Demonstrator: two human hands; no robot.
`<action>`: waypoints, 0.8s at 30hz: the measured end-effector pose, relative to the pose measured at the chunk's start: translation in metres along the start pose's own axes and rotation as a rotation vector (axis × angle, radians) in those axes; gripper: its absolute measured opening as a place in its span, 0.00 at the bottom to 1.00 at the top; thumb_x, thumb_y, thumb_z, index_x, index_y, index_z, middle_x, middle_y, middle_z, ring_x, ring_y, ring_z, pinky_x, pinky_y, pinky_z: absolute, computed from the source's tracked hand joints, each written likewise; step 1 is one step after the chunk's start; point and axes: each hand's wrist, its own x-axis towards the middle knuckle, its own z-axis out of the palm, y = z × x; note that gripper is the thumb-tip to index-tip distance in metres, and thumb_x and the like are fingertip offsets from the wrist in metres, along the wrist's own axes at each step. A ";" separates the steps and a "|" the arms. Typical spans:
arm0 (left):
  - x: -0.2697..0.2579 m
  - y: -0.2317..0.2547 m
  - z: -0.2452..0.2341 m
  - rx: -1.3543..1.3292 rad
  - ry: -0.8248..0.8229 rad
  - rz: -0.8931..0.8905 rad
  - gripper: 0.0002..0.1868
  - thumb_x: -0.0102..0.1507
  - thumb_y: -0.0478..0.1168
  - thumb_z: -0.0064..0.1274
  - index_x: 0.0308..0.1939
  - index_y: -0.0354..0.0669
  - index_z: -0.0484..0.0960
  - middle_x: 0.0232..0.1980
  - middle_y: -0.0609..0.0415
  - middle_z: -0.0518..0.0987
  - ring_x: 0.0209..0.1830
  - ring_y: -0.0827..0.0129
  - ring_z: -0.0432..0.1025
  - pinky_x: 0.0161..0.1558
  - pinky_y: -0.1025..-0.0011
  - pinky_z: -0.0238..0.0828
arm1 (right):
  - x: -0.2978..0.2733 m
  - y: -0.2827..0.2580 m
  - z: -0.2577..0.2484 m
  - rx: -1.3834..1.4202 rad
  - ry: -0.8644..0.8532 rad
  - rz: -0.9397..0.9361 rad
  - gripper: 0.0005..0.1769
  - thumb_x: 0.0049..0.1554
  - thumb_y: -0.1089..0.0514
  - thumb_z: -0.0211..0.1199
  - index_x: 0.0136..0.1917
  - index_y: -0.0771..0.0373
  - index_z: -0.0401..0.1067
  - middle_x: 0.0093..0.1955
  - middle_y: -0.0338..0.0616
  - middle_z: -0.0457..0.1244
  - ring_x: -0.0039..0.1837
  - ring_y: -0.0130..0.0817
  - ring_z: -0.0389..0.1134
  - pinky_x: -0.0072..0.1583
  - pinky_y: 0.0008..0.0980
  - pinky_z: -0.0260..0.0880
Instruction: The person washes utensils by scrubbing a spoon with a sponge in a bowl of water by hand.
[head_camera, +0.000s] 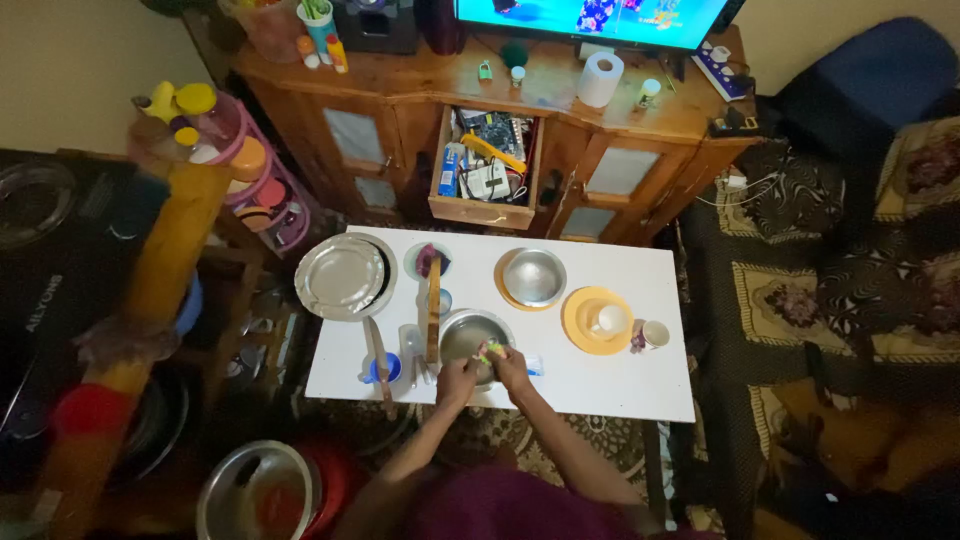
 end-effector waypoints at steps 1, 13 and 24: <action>-0.001 0.000 0.000 -0.017 -0.003 0.003 0.21 0.64 0.53 0.49 0.36 0.39 0.86 0.36 0.40 0.83 0.39 0.45 0.78 0.41 0.54 0.72 | 0.000 -0.003 -0.002 -0.054 0.061 -0.063 0.19 0.55 0.45 0.75 0.45 0.62 0.79 0.33 0.37 0.63 0.35 0.28 0.58 0.38 0.33 0.57; -0.001 0.008 -0.017 0.039 -0.042 -0.042 0.21 0.64 0.55 0.47 0.43 0.42 0.85 0.43 0.40 0.82 0.44 0.42 0.75 0.44 0.51 0.71 | -0.008 0.004 0.019 0.057 0.114 0.074 0.16 0.59 0.47 0.67 0.46 0.63 0.75 0.31 0.35 0.60 0.32 0.26 0.57 0.35 0.30 0.56; 0.006 0.007 -0.033 -0.017 -0.085 -0.007 0.22 0.65 0.54 0.45 0.39 0.39 0.85 0.35 0.39 0.83 0.39 0.43 0.78 0.44 0.52 0.71 | -0.005 -0.001 0.021 -0.118 0.127 -0.385 0.18 0.61 0.47 0.64 0.49 0.65 0.78 0.34 0.38 0.65 0.36 0.24 0.62 0.39 0.27 0.62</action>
